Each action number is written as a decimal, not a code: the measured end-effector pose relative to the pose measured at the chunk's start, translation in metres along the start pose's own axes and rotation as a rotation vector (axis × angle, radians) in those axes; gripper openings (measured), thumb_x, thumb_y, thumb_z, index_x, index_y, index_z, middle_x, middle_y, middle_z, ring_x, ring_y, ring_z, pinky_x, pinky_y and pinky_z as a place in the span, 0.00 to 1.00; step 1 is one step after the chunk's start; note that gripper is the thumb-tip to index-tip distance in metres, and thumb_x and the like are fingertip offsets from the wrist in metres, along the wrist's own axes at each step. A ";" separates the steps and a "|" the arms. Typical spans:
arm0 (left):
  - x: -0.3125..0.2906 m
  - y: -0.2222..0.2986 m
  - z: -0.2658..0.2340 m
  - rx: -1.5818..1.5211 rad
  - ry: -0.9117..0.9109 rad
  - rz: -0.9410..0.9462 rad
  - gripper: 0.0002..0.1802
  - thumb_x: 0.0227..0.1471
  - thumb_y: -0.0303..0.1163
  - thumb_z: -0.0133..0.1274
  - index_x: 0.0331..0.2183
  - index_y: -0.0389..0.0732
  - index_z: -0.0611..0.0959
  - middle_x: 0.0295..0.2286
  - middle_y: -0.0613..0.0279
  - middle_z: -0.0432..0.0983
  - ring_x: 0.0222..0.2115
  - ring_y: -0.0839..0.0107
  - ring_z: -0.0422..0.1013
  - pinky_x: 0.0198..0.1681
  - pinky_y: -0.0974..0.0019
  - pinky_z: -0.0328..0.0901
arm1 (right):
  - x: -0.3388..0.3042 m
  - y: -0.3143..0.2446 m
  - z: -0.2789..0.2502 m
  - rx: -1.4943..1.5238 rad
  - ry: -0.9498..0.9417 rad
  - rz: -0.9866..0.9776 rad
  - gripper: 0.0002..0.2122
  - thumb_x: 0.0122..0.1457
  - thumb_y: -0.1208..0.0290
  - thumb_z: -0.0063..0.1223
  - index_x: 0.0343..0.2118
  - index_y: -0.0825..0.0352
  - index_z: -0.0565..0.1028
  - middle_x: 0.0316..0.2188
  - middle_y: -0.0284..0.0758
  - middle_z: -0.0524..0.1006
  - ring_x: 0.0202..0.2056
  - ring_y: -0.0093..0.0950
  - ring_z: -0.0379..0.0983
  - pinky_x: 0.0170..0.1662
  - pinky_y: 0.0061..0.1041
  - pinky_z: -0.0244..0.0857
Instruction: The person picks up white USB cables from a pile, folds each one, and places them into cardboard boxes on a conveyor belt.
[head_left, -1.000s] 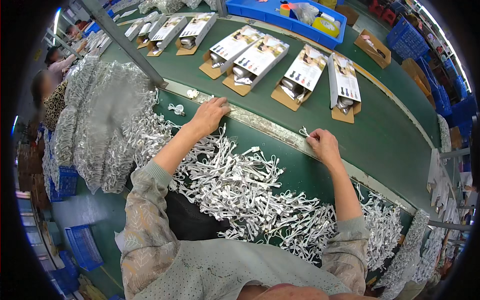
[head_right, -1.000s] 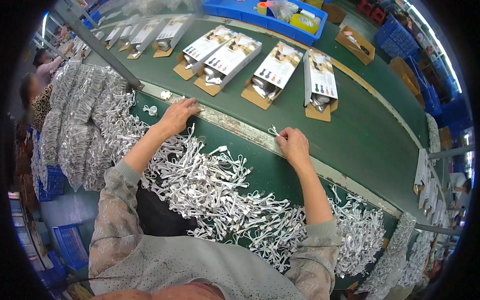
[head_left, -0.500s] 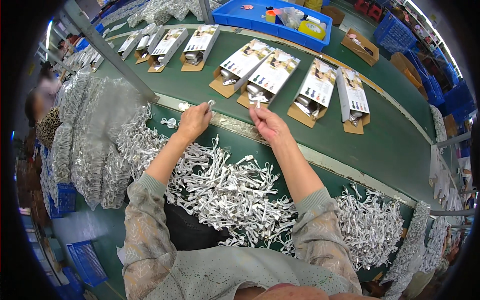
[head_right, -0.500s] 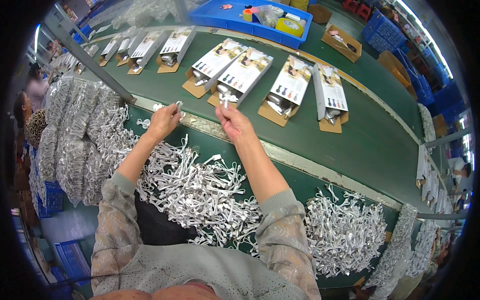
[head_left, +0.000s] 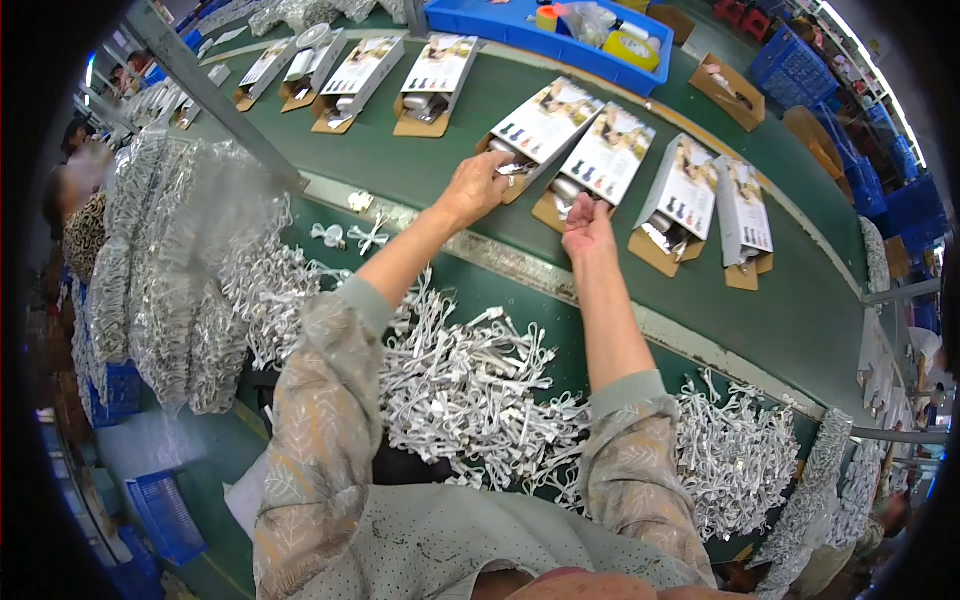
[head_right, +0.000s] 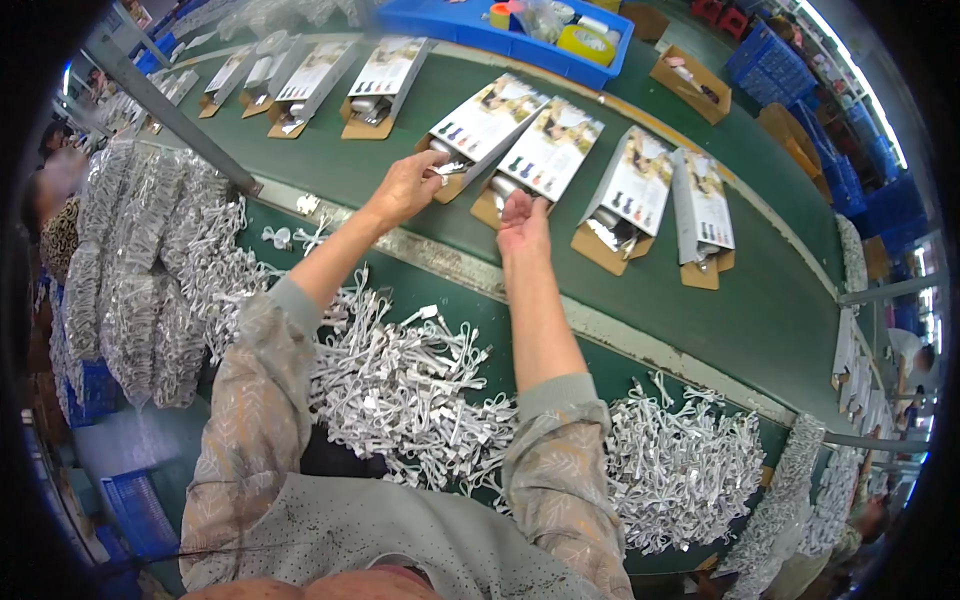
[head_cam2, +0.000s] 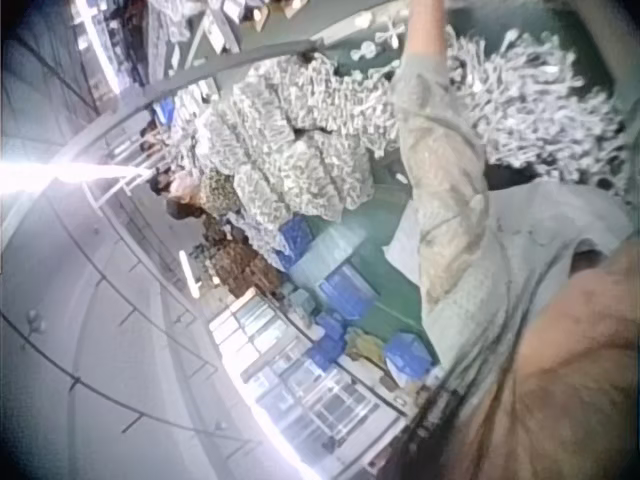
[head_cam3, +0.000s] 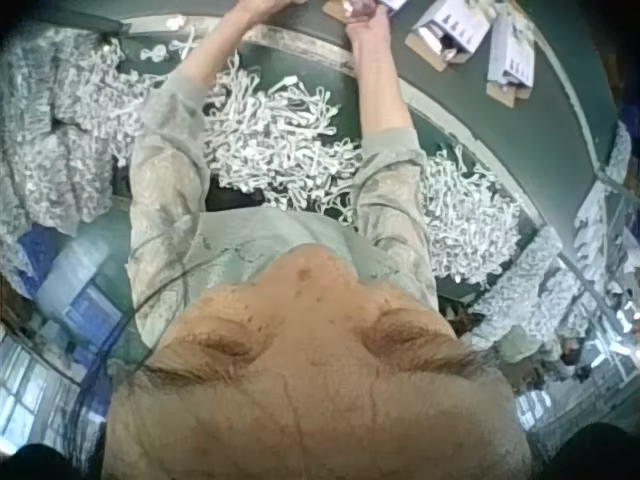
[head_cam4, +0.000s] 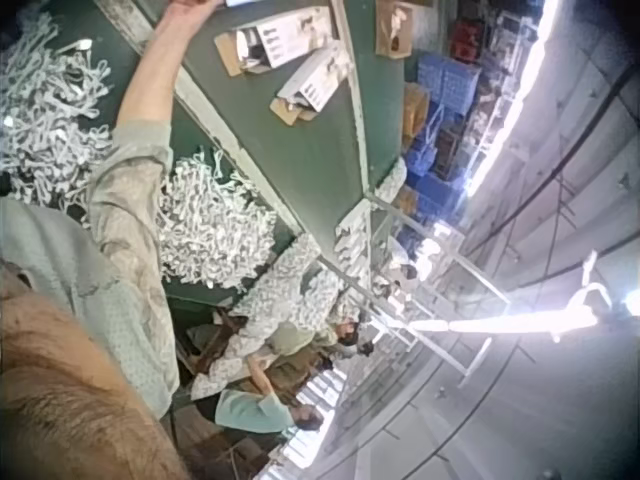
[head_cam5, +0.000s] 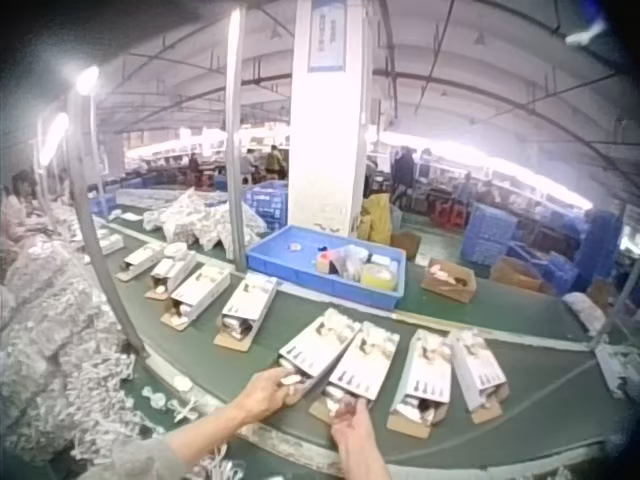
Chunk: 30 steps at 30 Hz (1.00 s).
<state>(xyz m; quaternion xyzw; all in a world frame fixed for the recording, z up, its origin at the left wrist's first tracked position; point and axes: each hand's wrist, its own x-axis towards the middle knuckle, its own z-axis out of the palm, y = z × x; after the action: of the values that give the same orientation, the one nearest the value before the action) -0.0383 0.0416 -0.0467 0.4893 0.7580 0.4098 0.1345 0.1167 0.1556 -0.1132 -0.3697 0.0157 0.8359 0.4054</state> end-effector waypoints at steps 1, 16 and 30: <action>-0.012 0.009 -0.015 0.038 -0.065 0.012 0.14 0.44 0.28 0.48 0.36 0.36 0.79 0.32 0.49 0.76 0.36 0.51 0.71 0.41 0.57 0.65 | -0.011 -0.004 -0.001 -0.101 0.035 0.056 0.16 0.59 0.54 0.45 0.26 0.64 0.71 0.19 0.29 0.74 0.20 0.19 0.71 0.19 0.14 0.66; -0.137 0.051 -0.050 0.470 -0.724 0.395 0.20 0.39 0.20 0.49 0.40 0.41 0.77 0.35 0.56 0.70 0.39 0.59 0.67 0.42 0.61 0.64 | -0.193 -0.057 -0.053 -2.166 -0.991 -0.504 0.06 0.49 0.76 0.51 0.31 0.66 0.75 0.30 0.38 0.72 0.35 0.39 0.70 0.39 0.34 0.65; -0.125 0.063 -0.038 0.563 -0.300 0.089 0.10 0.42 0.32 0.55 0.27 0.37 0.76 0.29 0.52 0.72 0.35 0.55 0.70 0.36 0.56 0.66 | -0.148 -0.060 -0.027 -1.004 -0.385 0.223 0.11 0.56 0.70 0.52 0.40 0.70 0.72 0.28 0.30 0.74 0.26 0.15 0.70 0.28 0.13 0.69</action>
<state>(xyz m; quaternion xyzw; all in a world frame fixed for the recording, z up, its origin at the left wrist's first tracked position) 0.0390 -0.0719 -0.0002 0.5950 0.7911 0.1129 0.0861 0.2331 0.0888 -0.0229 -0.3541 -0.4204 0.8312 0.0838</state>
